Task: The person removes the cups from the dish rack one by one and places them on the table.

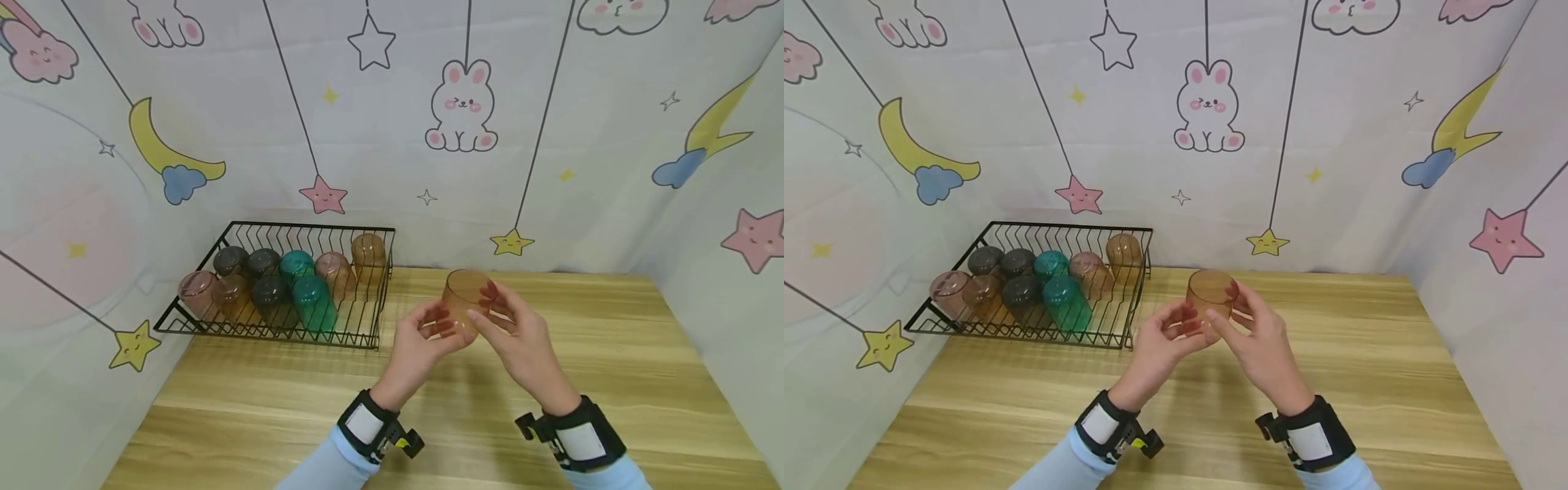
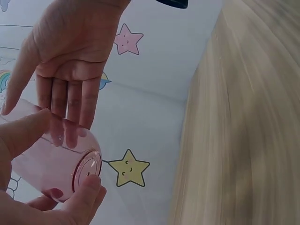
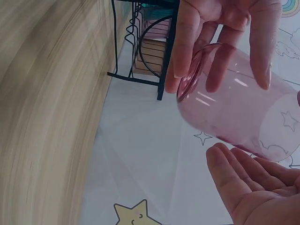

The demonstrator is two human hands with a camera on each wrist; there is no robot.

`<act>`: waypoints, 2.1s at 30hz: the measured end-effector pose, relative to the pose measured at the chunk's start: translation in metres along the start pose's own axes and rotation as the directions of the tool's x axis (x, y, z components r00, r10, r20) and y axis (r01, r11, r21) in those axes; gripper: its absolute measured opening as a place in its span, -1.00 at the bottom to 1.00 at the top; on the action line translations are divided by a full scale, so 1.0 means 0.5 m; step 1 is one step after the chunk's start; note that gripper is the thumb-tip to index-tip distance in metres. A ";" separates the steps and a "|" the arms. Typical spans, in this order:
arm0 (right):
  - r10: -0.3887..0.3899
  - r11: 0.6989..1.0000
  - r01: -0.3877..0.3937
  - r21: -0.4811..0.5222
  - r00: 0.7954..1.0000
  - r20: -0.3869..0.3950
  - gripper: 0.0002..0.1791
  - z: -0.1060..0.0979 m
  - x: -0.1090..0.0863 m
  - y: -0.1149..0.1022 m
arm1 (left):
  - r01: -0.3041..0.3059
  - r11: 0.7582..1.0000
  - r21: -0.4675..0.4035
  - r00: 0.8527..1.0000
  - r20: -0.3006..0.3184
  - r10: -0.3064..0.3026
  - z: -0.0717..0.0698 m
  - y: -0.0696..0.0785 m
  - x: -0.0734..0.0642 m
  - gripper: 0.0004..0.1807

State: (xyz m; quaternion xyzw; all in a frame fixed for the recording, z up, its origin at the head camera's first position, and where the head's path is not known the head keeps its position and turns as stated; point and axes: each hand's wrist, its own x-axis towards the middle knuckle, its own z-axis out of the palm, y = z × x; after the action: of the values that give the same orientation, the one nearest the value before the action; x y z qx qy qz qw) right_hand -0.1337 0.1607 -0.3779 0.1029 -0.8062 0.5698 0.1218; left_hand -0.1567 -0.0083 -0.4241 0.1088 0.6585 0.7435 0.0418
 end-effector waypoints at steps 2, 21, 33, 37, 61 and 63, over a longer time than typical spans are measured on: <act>0.004 1.000 -0.004 0.011 1.000 0.004 -0.38 0.003 -0.002 -0.014 | -0.004 1.000 0.026 1.000 0.010 0.004 0.000 -0.004 0.001 -0.28; -0.071 0.990 0.071 -0.119 0.997 -0.001 -0.29 0.003 0.003 0.016 | -0.084 0.960 0.266 0.994 0.087 0.062 -0.024 -0.010 0.007 -0.29; -0.040 0.970 0.003 -0.245 0.988 -0.147 -0.17 -0.120 0.036 0.097 | -0.362 0.614 0.701 0.900 0.092 0.426 -0.109 0.077 0.011 -0.46; -0.024 0.964 -0.037 -0.264 0.974 -0.224 -0.18 -0.174 0.050 0.131 | -0.382 0.440 0.813 0.861 0.140 0.490 -0.130 0.088 0.006 -0.48; 0.285 0.893 -0.410 -0.185 0.834 -0.472 -0.05 -0.333 0.083 0.337 | -0.494 -0.029 0.869 0.811 0.472 0.346 -0.129 0.028 -0.014 -0.52; 0.287 0.886 -0.421 -0.193 0.826 -0.485 -0.05 -0.335 0.088 0.345 | -0.495 -0.043 0.868 0.814 0.480 0.328 -0.128 0.025 -0.016 -0.53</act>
State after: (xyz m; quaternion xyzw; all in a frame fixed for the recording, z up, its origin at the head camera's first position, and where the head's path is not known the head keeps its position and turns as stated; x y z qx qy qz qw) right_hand -0.2147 0.3745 -0.4645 -0.2017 -0.8368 0.4651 0.2066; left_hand -0.1621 -0.0738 -0.4196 0.3462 0.9074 0.0847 -0.2228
